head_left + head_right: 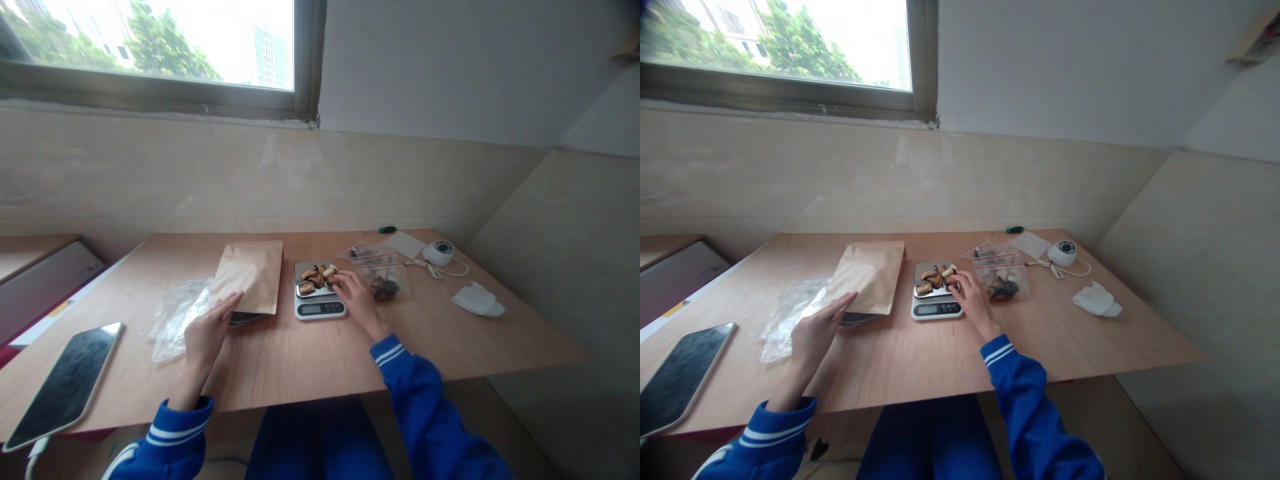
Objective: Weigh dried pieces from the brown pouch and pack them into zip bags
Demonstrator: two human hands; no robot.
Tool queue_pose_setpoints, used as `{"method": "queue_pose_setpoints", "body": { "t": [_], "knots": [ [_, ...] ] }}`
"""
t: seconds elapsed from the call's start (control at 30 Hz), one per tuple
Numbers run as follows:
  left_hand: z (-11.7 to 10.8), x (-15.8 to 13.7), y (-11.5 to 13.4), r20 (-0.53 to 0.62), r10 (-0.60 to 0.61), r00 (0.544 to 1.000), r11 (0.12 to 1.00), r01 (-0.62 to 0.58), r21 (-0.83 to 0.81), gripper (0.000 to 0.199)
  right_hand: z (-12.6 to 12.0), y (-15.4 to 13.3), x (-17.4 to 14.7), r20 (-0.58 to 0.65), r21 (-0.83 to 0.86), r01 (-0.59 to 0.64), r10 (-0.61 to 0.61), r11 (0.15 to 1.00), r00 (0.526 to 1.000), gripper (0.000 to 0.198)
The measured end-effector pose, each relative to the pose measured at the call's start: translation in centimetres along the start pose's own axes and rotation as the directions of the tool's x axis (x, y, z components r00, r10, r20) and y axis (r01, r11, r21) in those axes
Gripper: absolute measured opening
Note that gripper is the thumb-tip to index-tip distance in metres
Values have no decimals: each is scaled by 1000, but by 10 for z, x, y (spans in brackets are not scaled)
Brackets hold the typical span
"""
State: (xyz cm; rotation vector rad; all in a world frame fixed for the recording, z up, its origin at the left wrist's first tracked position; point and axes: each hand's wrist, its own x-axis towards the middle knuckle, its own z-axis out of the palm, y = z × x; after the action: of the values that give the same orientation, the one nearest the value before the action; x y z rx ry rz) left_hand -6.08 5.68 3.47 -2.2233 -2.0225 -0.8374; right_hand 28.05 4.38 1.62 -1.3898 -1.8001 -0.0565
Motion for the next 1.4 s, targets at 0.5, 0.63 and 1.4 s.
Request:
{"method": "queue_pose_setpoints", "body": {
  "t": [0.5,0.63,1.4],
  "knots": [
    [-9,-6,-26,8,41,999,978,-39,-203,49,-5,19,-29,-195,174,-193,226,966,954,23],
    [-11,1,-53,-40,-186,982,982,184,-51,42,-6,17,-30,-184,161,-177,206,971,961,25],
    [-41,-5,-36,-307,-276,911,922,342,185,40,-9,3,-28,-190,168,-83,115,982,975,26]
  ]
}}
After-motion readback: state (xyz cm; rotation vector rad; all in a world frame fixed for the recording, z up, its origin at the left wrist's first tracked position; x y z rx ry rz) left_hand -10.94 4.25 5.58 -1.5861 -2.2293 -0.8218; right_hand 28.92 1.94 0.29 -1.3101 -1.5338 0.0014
